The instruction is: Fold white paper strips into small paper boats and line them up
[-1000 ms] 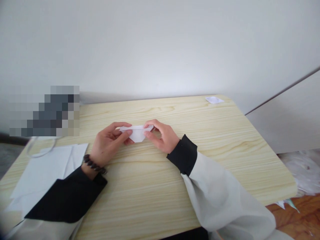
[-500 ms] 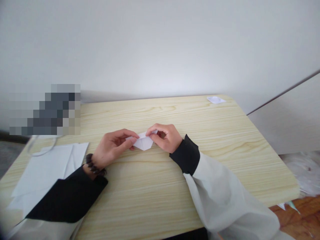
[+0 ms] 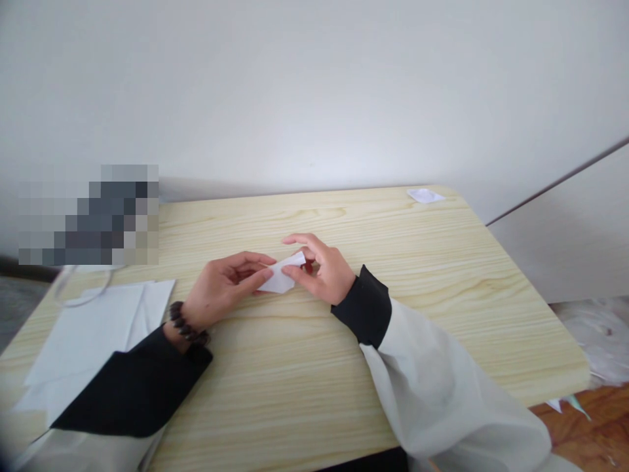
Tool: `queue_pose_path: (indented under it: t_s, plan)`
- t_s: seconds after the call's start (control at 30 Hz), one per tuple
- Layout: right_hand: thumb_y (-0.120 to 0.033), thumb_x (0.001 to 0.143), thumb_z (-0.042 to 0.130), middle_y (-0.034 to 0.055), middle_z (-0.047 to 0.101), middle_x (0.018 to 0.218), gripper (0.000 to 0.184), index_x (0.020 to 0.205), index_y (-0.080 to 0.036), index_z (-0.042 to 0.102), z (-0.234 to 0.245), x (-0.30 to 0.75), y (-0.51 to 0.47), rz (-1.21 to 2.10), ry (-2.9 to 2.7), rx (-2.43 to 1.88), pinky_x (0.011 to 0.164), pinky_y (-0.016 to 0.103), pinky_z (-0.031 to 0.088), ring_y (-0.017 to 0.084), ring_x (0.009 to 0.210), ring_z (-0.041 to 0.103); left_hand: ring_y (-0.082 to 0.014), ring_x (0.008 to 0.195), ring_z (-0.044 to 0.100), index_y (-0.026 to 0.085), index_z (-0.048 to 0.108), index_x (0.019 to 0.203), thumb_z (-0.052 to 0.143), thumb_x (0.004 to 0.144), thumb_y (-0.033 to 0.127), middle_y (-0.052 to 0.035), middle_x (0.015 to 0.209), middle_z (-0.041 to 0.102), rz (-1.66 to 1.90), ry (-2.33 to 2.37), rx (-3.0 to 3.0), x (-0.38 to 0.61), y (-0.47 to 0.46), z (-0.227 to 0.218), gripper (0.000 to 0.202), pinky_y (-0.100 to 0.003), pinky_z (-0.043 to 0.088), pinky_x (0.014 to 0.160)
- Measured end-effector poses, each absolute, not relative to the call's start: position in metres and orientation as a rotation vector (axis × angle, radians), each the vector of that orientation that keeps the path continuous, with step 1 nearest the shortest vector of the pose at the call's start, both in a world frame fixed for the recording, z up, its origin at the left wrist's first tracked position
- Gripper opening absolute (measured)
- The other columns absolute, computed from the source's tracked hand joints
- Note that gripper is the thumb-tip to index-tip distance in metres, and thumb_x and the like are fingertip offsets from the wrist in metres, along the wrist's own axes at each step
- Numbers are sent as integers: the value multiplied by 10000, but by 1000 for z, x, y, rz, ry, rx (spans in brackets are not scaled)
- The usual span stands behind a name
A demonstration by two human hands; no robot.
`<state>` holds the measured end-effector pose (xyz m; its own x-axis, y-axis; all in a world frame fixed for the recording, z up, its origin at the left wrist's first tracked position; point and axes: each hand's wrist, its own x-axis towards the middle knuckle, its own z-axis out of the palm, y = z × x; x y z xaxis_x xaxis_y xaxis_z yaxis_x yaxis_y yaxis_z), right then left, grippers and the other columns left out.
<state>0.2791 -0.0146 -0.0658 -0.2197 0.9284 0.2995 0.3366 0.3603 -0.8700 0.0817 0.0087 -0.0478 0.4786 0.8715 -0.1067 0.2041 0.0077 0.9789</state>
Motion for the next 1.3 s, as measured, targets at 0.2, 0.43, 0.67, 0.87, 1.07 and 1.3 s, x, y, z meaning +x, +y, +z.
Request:
queue_pose_path:
  t_s: [0.2, 0.43, 0.67, 0.87, 1.07, 1.3]
  plan:
    - [-301, 782, 616, -2, 612, 625, 186, 890, -150, 627, -62, 276, -17, 856, -1758, -1226, 495, 198, 391, 87, 515, 506, -114, 609, 617, 151, 705, 798, 620, 773, 403, 1, 703, 709, 610, 1137, 1712, 82, 8, -44, 267, -172, 459, 550]
    - [-293, 773, 603, -9, 589, 549, 184, 725, -127, 666, -57, 274, -18, 859, -1852, -1240, 422, 175, 315, 56, 445, 430, -103, 571, 570, 150, 724, 793, 585, 773, 382, 8, 668, 692, 559, 1158, 1889, 84, 5, -41, 272, -170, 402, 508]
    - [-331, 775, 620, 4, 617, 570, 214, 710, -135, 672, -59, 287, -14, 945, -1760, -1254, 462, 191, 370, 82, 489, 490, -128, 590, 636, 132, 717, 878, 548, 769, 361, -12, 656, 714, 484, 1218, 1758, 75, 9, -41, 304, -175, 464, 547]
    - [-344, 742, 657, -6, 611, 559, 216, 663, -144, 643, -63, 292, -11, 1004, -1650, -1215, 465, 196, 381, 89, 501, 508, -149, 716, 687, 128, 698, 964, 565, 749, 333, -38, 776, 746, 457, 1056, 1615, 68, 11, -42, 325, -192, 519, 691]
    - [-363, 753, 650, -1, 604, 566, 238, 655, -146, 649, -63, 286, -13, 902, -1692, -1240, 473, 203, 379, 88, 508, 490, -166, 726, 680, 136, 702, 958, 572, 761, 369, -52, 820, 743, 454, 1024, 1652, 70, 9, -42, 331, -215, 517, 672]
    - [-335, 799, 601, 2, 609, 536, 229, 750, -128, 684, -60, 280, -21, 913, -1850, -1245, 425, 190, 354, 72, 437, 470, -113, 545, 560, 156, 735, 820, 561, 769, 411, 6, 646, 684, 455, 1178, 1894, 76, 8, -41, 313, -178, 392, 487]
